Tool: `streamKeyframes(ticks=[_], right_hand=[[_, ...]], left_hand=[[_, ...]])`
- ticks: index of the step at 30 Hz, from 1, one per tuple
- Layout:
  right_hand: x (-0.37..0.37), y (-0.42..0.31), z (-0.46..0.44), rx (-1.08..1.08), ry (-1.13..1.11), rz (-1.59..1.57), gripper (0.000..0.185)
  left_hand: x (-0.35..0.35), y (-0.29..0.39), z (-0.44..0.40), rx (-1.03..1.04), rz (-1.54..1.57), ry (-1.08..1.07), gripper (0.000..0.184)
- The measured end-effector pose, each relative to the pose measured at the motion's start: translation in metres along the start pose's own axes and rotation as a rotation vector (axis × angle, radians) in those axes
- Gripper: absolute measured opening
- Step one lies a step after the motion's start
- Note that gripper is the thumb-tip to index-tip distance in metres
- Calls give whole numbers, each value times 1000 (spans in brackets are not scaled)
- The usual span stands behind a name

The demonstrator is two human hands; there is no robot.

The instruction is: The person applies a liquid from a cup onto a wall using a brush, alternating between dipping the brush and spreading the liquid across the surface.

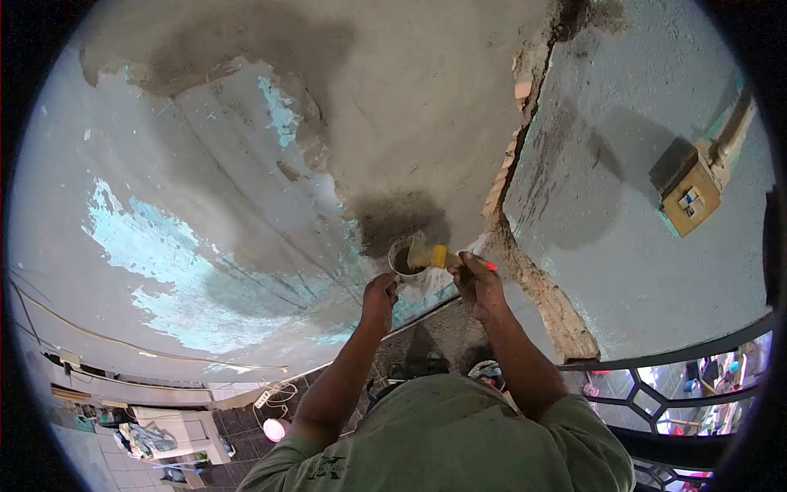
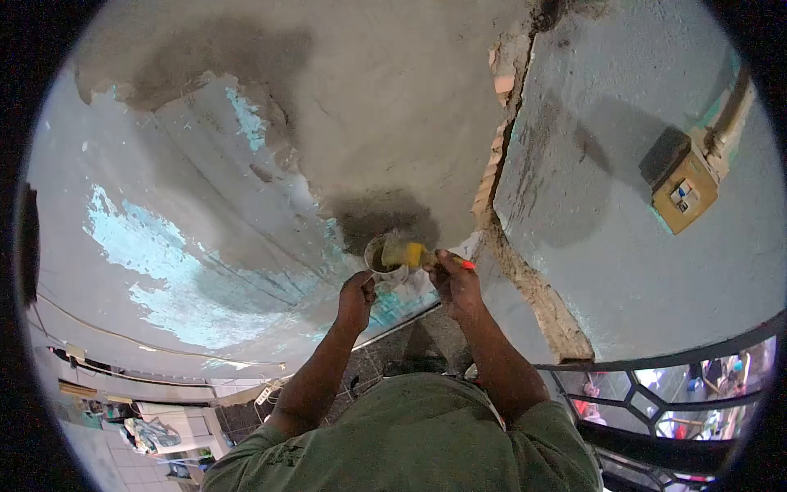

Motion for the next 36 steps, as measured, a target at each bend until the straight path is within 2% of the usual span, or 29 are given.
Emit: streamKeyframes(ticks=[2,5,8,11,14,17,18,21,25,27,28,31,34,36], right_hand=[[10,-7,-13,-9,-31,-102,20],[29,-19,-51,-131,-256,-205,32],[47,-12,-82,-127,-202,-229,23],[-8,26,-138,-135,-213,-310,27],[-52,35,-140,-214,13,-164,28],[-25,10,-105,-179,-127,-174,25],[-8,6,-108,-262,-372,-166,25],[42,-1,-108,-125,-299,-183,25],[-12,14,-145,-143,-295,-274,25],[-59,14,-161,-265,-233,-224,25],[-64,14,-155,-322,-195,-201,24],[-29,-5,-121,-241,-133,-226,23],[14,-1,-128,-201,-300,-257,26],[3,16,-145,-159,-347,-316,26]], left_hand=[[2,4,-4,-1,22,-5,26],[9,10,-8,25,30,64,26],[-4,11,-3,74,17,63,25],[-15,16,11,61,-23,137,25],[-35,15,25,51,15,193,23],[-57,13,38,74,36,189,21],[-62,12,44,81,46,193,20],[-72,12,58,74,38,223,18],[-85,6,67,57,13,301,18],[-90,5,71,80,27,302,18],[-91,6,75,90,28,302,19],[-99,8,75,101,47,310,18],[-116,3,77,123,51,270,19],[-121,2,81,136,47,259,21]])
Point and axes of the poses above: each hand's wrist, its own z-axis away from the middle knuckle, its own x-axis out of the palm, y = z × x, the point moved 1 cm from there along -z, towards the middle knuckle, and after that the axes turned 10 degrees about x, right-handed, at the moved point
